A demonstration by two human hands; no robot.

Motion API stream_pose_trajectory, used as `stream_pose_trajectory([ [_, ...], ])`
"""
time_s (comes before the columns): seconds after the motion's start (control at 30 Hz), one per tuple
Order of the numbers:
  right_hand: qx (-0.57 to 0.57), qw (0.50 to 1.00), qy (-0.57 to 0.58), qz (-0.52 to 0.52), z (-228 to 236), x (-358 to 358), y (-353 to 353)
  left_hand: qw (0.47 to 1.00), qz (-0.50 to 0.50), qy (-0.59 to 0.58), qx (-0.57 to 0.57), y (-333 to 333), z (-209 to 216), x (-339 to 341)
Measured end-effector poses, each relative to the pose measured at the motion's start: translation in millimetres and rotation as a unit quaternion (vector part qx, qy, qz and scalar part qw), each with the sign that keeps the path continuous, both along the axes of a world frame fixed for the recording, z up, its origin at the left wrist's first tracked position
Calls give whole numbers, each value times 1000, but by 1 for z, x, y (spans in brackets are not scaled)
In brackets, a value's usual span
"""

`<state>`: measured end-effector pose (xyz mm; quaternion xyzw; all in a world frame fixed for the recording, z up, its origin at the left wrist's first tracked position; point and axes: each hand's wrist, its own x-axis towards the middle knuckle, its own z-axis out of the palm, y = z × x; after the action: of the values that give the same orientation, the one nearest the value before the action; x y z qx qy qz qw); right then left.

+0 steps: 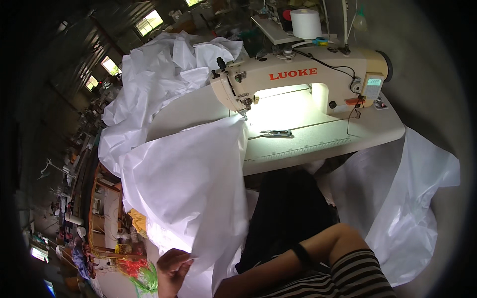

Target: Sewing long seams on large sheets of white fabric using an industrial sewing machine.

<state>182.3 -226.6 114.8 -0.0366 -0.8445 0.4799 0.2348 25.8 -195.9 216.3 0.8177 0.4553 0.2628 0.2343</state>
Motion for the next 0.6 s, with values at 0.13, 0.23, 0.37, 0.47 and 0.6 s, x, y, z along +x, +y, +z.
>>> stream_pose_trajectory([
  [0.13,49,998,11,33,11,-50,-11,999,-18,36,-25,-5,-11,6],
  [0.23,64,997,8,45,14,-69,-14,997,-28,47,-49,-6,-21,4],
  [0.37,54,997,3,53,7,-70,-12,997,-48,38,-44,-9,-31,2],
  [0.47,49,997,3,62,-6,-76,-13,986,-16,-47,-162,-15,-39,6],
  [0.6,41,996,1,81,-3,-74,-15,966,1,-136,-220,-24,-41,11],
])
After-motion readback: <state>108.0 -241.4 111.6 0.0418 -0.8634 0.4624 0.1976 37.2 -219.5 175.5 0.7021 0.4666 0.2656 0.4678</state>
